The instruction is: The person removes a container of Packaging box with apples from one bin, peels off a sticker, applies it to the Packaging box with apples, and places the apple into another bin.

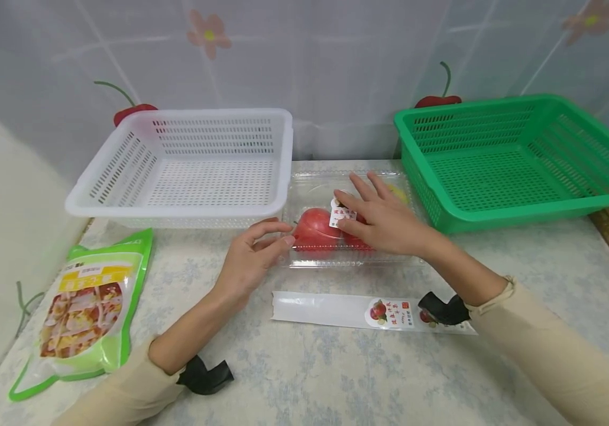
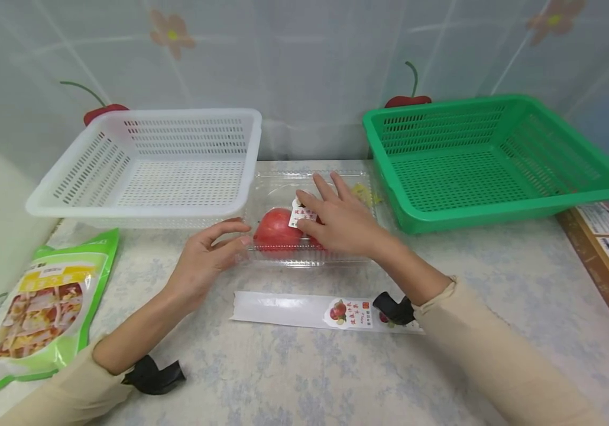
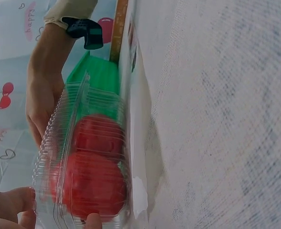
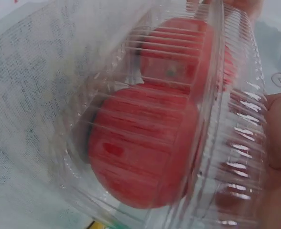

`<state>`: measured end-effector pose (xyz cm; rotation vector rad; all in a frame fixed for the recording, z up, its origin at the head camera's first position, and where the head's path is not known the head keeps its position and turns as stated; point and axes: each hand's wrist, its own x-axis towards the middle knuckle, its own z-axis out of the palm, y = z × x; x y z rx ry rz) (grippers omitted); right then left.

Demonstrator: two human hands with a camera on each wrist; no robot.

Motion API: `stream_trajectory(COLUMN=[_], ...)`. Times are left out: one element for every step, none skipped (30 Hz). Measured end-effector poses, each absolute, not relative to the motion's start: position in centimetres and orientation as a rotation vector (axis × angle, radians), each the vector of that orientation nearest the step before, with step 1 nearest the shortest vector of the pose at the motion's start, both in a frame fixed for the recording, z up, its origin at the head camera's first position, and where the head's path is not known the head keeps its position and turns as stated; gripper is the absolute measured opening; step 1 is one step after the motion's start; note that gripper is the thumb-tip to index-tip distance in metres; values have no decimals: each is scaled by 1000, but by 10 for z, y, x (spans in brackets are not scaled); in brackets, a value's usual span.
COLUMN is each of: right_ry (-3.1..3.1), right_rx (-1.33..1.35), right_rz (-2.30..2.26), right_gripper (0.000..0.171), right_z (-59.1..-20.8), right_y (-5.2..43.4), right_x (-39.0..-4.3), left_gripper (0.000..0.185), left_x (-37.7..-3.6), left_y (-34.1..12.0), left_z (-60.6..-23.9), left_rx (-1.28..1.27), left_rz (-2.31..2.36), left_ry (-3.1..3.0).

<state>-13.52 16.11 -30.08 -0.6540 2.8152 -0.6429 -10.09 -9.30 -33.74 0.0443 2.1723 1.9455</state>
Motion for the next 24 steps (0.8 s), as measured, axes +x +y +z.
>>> stream_trajectory(right_ry=[2784,2753,2722,2695,2671,2652,2643,2646,2659,2682,2710,2745,2787,2829,2867,2901,2928,2956,2980,2999,3018,3035,3050,3064], right_rx=[-664,-673,-682,-692,-699,-702,-706,-710,-715,-716,-717,-717,-715,-713,-706,-697,-689,-681,-669,-664,-658,-657,-658,-660], right_rz=[-672,-703,-733,-756,-775,-789,-790,-782,-767,-743,-714,-671,-621,-570,-525,-485,-455,-441,-450,-476,-507,-543,-579,-613], right_gripper=[62,61,60,59,59,59,59,59,59,60,60,61,62,62,63,63,63,63,63,62,62,61,60,58], right_z=[-300,-299,-298,-297,-296,-296,-296,-296,-297,-298,-299,-301,-302,-304,-306,-307,-309,-310,-311,-312,-313,-313,-313,-313], right_y=[163,165,167,169,171,172,173,173,173,172,171,170,168,167,165,164,163,163,162,162,162,162,163,163], right_x=[-136,-136,-137,-137,-137,-137,-137,-137,-137,-137,-136,-136,-135,-134,-133,-132,-132,-131,-131,-131,-131,-131,-132,-132], left_gripper=[28,28,28,28,28,27,27,27,27,27,27,27,27,27,27,27,27,27,27,27,27,27,27,27], left_x=[-101,-101,-101,-100,-100,-101,-101,-101,-101,-101,-101,-101,-101,-101,-101,-100,-100,-100,-100,-100,-100,-100,-100,-100], left_y=[-93,-94,-94,-94,-94,-94,-94,-95,-95,-94,-94,-94,-94,-94,-94,-94,-94,-94,-94,-94,-94,-93,-93,-93], left_z=[-337,-337,-338,-338,-338,-338,-338,-338,-338,-338,-338,-338,-338,-338,-338,-338,-338,-338,-338,-338,-338,-338,-338,-338], left_rx=[49,52,60,67,73,77,81,83,84,82,81,80,80,80,81,82,82,81,79,74,71,65,61,57], left_rz=[1948,1952,1955,1956,1955,1953,1953,1953,1952,1950,1949,1948,1948,1948,1948,1949,1949,1948,1949,1951,1953,1955,1956,1959], left_ry=[2173,2173,2172,2172,2174,2178,2177,2177,2178,2180,2180,2180,2179,2178,2178,2177,2175,2176,2174,2171,2168,2166,2164,2161])
